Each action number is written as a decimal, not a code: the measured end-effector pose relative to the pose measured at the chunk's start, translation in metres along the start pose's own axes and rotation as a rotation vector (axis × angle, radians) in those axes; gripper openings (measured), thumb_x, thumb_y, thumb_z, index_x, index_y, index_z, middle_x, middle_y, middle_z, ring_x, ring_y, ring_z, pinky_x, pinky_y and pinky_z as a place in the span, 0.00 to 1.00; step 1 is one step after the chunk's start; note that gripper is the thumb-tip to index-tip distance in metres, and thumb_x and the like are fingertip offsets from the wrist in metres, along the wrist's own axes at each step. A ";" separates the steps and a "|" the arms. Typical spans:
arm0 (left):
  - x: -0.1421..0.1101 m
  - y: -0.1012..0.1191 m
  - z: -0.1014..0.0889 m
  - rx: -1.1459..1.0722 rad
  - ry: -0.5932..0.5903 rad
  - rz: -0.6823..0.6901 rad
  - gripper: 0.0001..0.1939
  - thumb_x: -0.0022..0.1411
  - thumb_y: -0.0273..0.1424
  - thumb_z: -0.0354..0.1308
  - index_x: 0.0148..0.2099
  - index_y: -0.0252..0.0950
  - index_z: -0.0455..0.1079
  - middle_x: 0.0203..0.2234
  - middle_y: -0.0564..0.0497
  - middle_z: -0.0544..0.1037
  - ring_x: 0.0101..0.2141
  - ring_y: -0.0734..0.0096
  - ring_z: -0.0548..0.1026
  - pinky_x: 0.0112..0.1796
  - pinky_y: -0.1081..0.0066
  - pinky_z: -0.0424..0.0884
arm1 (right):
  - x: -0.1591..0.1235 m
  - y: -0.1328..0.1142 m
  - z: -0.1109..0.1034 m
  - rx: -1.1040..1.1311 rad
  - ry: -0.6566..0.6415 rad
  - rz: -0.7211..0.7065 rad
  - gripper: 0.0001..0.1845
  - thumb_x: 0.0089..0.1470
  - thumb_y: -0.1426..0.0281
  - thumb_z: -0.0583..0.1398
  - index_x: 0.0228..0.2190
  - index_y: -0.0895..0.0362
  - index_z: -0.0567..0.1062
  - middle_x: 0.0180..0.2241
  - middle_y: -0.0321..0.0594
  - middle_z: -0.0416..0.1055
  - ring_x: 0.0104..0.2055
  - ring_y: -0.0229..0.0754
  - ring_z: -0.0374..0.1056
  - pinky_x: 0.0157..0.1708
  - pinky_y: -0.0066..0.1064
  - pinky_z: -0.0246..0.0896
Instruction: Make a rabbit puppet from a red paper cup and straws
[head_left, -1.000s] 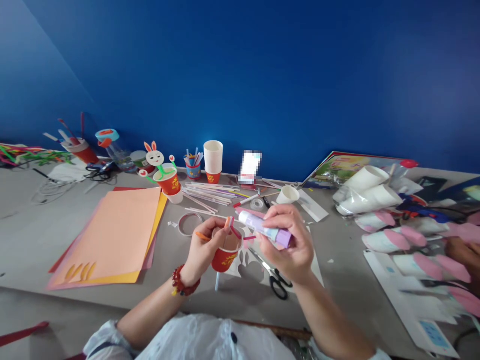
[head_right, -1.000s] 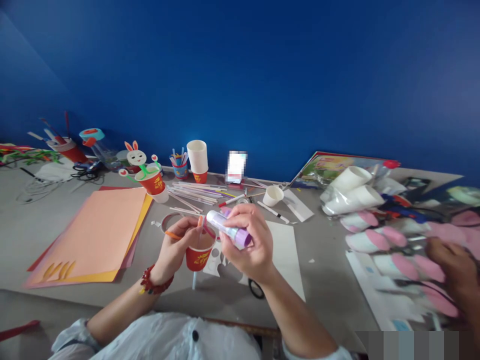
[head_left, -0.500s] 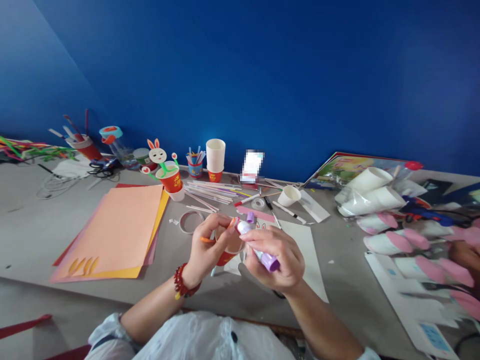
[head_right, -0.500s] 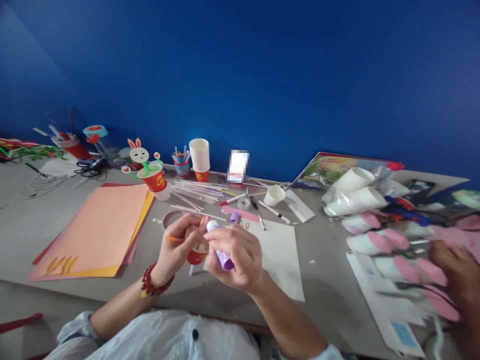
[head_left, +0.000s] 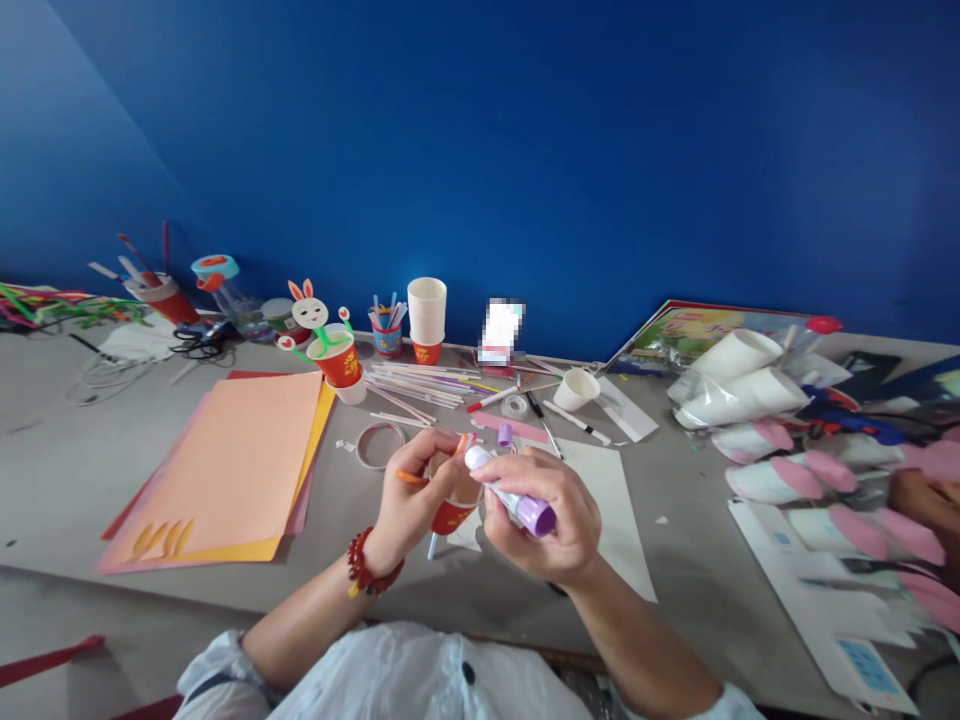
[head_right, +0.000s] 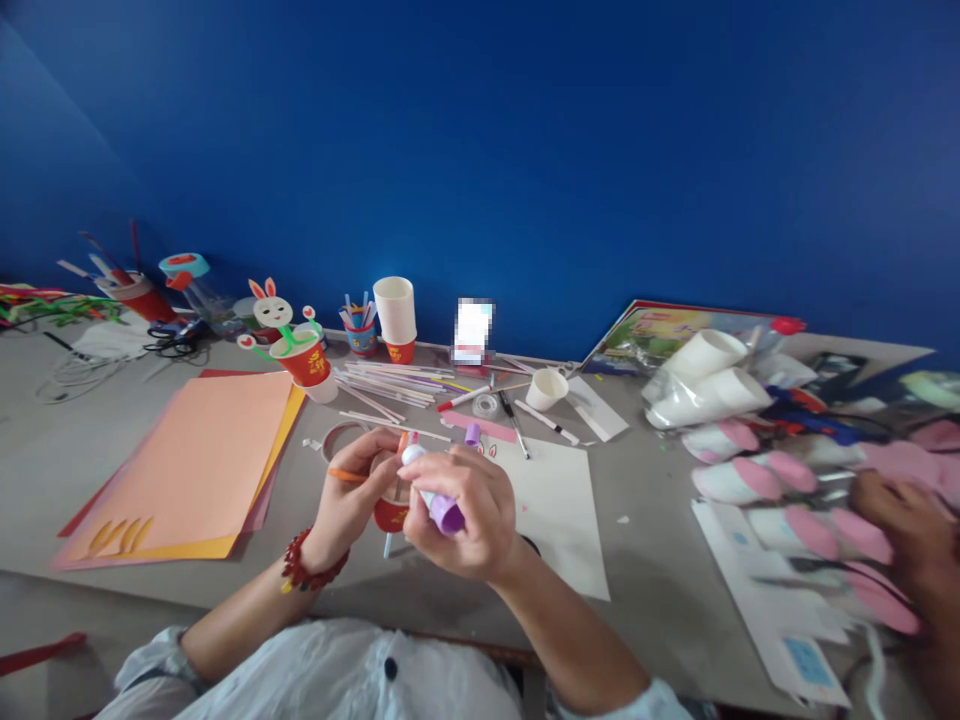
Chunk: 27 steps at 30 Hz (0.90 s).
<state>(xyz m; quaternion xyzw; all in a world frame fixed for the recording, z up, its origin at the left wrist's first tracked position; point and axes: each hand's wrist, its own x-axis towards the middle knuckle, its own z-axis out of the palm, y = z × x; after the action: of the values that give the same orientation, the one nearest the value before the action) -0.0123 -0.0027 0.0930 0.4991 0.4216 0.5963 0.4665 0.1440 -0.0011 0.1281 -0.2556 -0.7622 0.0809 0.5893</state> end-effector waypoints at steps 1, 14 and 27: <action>0.000 0.001 0.000 0.012 -0.001 0.020 0.05 0.59 0.33 0.63 0.35 0.39 0.79 0.32 0.48 0.79 0.36 0.62 0.73 0.40 0.70 0.67 | 0.000 0.000 0.000 0.011 0.003 -0.001 0.19 0.47 0.82 0.61 0.39 0.52 0.70 0.34 0.39 0.81 0.32 0.42 0.78 0.32 0.35 0.73; -0.001 0.003 -0.002 0.273 -0.017 0.304 0.04 0.59 0.29 0.61 0.37 0.39 0.77 0.35 0.46 0.79 0.42 0.56 0.75 0.45 0.61 0.69 | 0.002 -0.001 0.000 0.045 0.046 0.097 0.19 0.44 0.81 0.62 0.38 0.52 0.69 0.31 0.38 0.80 0.32 0.47 0.78 0.40 0.44 0.74; -0.001 0.003 -0.003 0.373 -0.032 0.443 0.06 0.62 0.23 0.59 0.40 0.39 0.73 0.35 0.47 0.78 0.42 0.60 0.75 0.45 0.61 0.70 | 0.004 0.000 -0.004 0.145 0.057 0.173 0.21 0.43 0.83 0.62 0.39 0.53 0.69 0.33 0.39 0.79 0.33 0.46 0.78 0.39 0.42 0.72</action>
<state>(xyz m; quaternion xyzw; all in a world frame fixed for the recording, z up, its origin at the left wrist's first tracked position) -0.0157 -0.0044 0.0948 0.6655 0.3974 0.5878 0.2315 0.1470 -0.0001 0.1324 -0.2792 -0.7125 0.1790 0.6184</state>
